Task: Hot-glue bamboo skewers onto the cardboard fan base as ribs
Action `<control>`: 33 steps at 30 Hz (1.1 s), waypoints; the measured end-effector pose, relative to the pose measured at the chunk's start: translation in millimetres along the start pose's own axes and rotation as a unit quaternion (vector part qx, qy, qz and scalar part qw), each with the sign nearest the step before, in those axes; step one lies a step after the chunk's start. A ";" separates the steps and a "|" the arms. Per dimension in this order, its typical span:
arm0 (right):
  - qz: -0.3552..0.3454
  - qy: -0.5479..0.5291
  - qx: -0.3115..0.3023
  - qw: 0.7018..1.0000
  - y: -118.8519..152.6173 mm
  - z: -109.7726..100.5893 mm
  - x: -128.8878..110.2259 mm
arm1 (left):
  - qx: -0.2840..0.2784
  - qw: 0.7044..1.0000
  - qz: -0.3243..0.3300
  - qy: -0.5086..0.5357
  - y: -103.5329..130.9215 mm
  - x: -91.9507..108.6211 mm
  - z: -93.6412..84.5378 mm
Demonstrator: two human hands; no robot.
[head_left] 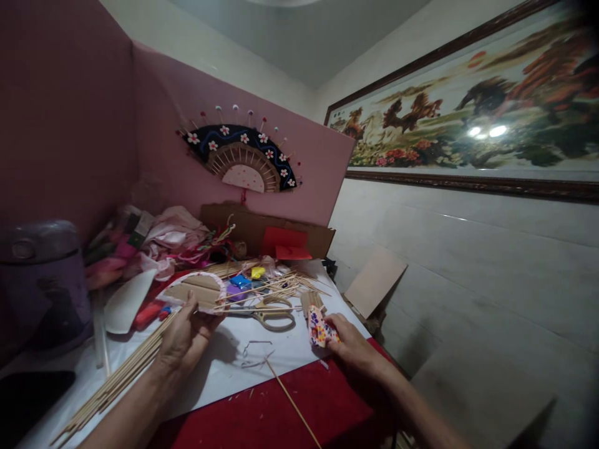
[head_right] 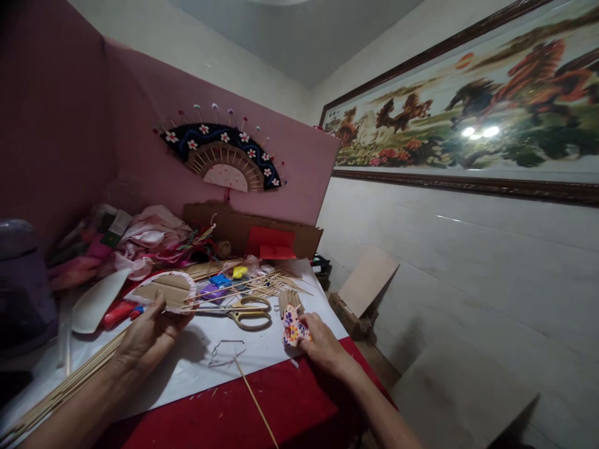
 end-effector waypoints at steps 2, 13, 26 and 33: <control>0.022 -0.057 0.043 0.997 -3.9 -10.7 7.9 | 0.002 1.000 0.002 -0.002 -0.3 0.6 -0.6; -0.057 0.011 0.015 0.998 -6.8 -5.8 -6.7 | 0.015 1.000 -0.009 -0.018 0.3 -1.4 -2.5; 0.171 -0.214 0.034 0.961 -17.0 -9.2 40.2 | 0.013 0.999 -0.010 -0.047 2.2 -3.3 -1.4; 0.166 -0.406 0.072 0.896 -11.6 -21.2 15.6 | -0.053 0.989 -0.007 -0.139 14.4 -8.8 14.4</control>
Point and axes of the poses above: each hand's wrist, its own y-axis away from the middle knuckle, its own z-axis out of the palm, x = y × z, the point moved 9 cm from there along -y, towards the middle knuckle, and after that the axes turned 4 degrees about x, right-handed, at the moved point
